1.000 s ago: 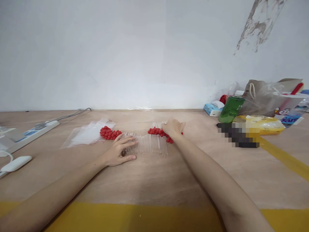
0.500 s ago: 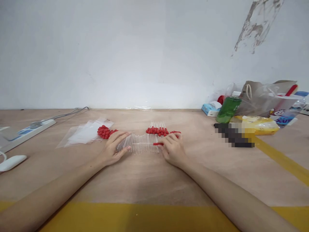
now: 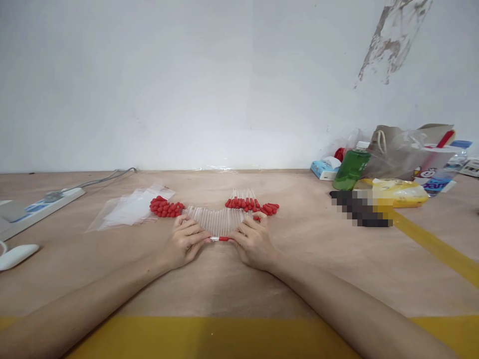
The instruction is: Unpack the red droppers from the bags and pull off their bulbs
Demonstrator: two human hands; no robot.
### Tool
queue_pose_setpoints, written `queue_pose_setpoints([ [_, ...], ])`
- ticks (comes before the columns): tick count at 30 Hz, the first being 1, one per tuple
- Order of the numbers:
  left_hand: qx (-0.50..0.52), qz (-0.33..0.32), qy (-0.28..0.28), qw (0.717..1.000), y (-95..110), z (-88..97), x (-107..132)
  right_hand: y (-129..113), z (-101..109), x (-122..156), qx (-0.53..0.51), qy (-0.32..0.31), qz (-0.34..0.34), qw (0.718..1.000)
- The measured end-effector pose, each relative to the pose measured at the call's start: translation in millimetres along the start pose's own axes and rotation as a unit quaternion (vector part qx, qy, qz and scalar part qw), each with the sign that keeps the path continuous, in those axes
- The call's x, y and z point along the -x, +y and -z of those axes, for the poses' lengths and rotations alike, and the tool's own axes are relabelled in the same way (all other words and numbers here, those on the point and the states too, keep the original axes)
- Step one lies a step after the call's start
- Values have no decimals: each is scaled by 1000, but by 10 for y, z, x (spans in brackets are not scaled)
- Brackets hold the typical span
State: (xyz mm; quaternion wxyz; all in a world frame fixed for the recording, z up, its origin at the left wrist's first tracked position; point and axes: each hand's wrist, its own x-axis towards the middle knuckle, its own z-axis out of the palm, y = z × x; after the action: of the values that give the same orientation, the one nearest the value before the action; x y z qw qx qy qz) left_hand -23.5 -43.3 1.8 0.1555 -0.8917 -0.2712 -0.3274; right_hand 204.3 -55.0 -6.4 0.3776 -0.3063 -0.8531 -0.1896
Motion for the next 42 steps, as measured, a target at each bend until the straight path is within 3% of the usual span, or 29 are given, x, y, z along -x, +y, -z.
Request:
queue_pose_setpoints([
  [9,32,-4,1,999,-10,-17,50,-9,51,24,-9,18,29,999],
  [37,64,19,-27,997,-12,22,63,-5,76,105,-37,2,27,999],
  [39,52,33,-11,998,-90,56,110,72,125,156,-31,9,12,999],
  [42,15,85,39,996,-223,106,184,254,221,230,-7,38,-65,997],
])
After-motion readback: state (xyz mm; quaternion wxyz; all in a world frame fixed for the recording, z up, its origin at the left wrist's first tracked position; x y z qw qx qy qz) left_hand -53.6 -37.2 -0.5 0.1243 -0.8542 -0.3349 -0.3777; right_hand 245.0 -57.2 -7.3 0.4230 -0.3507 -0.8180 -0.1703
